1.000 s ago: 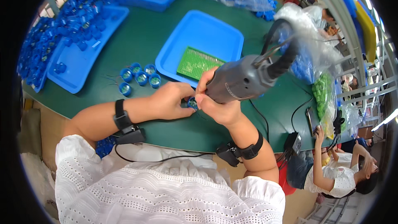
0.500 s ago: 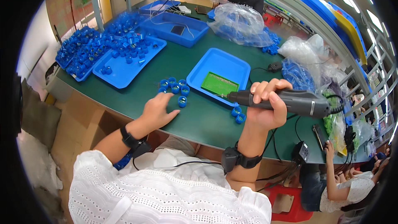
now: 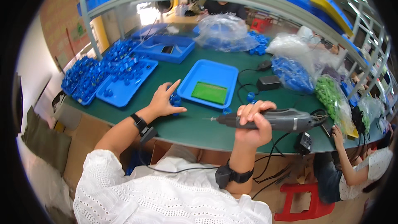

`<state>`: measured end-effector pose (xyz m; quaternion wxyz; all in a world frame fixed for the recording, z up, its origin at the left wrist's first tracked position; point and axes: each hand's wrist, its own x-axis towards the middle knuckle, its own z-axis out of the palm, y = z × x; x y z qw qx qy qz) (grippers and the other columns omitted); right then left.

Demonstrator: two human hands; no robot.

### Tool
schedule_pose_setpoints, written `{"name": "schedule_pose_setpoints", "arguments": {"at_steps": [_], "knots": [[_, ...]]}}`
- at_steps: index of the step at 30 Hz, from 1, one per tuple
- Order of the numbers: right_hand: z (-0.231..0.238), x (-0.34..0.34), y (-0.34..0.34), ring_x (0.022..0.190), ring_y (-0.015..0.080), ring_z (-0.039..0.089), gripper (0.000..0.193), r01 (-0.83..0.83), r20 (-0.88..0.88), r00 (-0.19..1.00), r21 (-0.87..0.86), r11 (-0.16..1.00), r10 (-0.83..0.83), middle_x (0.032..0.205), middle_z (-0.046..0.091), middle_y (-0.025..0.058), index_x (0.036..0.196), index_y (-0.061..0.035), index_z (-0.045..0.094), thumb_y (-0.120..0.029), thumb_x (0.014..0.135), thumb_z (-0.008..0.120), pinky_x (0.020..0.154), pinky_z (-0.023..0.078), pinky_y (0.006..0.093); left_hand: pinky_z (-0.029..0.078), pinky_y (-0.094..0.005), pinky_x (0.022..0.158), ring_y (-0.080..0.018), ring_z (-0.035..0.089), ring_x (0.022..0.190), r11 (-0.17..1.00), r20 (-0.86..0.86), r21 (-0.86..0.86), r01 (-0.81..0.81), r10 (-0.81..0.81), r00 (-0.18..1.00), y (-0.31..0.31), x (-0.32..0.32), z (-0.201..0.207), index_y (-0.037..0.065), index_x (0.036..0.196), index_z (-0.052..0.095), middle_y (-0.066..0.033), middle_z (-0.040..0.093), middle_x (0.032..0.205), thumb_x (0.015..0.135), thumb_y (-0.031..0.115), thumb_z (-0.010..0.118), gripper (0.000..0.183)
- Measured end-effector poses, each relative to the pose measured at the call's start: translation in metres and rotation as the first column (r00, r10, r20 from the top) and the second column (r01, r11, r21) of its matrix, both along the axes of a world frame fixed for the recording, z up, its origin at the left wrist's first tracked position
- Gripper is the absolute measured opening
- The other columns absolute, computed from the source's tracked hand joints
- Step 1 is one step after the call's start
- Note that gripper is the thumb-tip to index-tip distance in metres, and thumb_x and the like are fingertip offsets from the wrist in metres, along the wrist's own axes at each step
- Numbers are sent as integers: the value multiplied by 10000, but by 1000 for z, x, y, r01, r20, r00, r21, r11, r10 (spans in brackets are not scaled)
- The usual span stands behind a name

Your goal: Assembling small blue plastic parts using an electric screwdriver at a factory workstation.

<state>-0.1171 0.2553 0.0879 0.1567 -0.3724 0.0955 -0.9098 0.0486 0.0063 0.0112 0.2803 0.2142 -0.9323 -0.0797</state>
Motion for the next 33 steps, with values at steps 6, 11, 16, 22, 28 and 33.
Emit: {"name": "schedule_pose_setpoints", "arguments": {"at_steps": [6,11,16,22,28,33], "knots": [[-13,-11,18,479,172,456,226,49,77,996,3,999,-49,618,461,64,922,-52,492,-50,696,486,575,417,339,456,-369,740,-285,539,844,999,-108,-25,46,-49,993,-18,-8,-5,70,1028,629,-135,542,864,658,362,749,486],[-35,-18,24,490,161,461,208,-2,201,980,10,1000,0,610,469,48,901,-68,520,-70,693,506,582,409,327,463,-323,590,-235,547,652,996,-76,31,81,-79,994,-25,-17,-7,52,796,619,-85,523,765,731,233,698,207],[-49,-23,25,503,150,446,202,-30,282,959,39,999,18,607,460,36,891,-81,534,-85,689,525,593,403,316,427,-378,534,-299,536,608,989,-69,-79,128,-133,989,-25,-23,-6,31,700,543,-126,507,672,786,146,630,168],[-62,-25,18,506,158,444,199,-134,298,949,85,987,103,608,457,40,885,-79,539,-81,686,523,604,415,330,429,-413,533,-359,539,554,992,25,26,122,-123,992,-31,-25,-3,-9,619,519,-210,542,606,807,138,542,239],[-90,-33,12,513,171,451,216,-250,342,918,101,963,202,608,457,48,883,-76,537,-72,667,520,617,400,343,429,-420,522,-371,533,530,989,-78,73,132,-127,989,-38,-17,9,-32,638,532,-240,538,611,788,128,526,220],[-110,-44,18,525,150,435,205,-313,314,909,75,947,276,636,437,43,906,-48,543,-79,705,512,610,407,321,318,-303,436,-80,335,493,956,-157,294,14,33,987,-31,27,31,1,576,428,-42,369,481,833,125,524,301]]}}
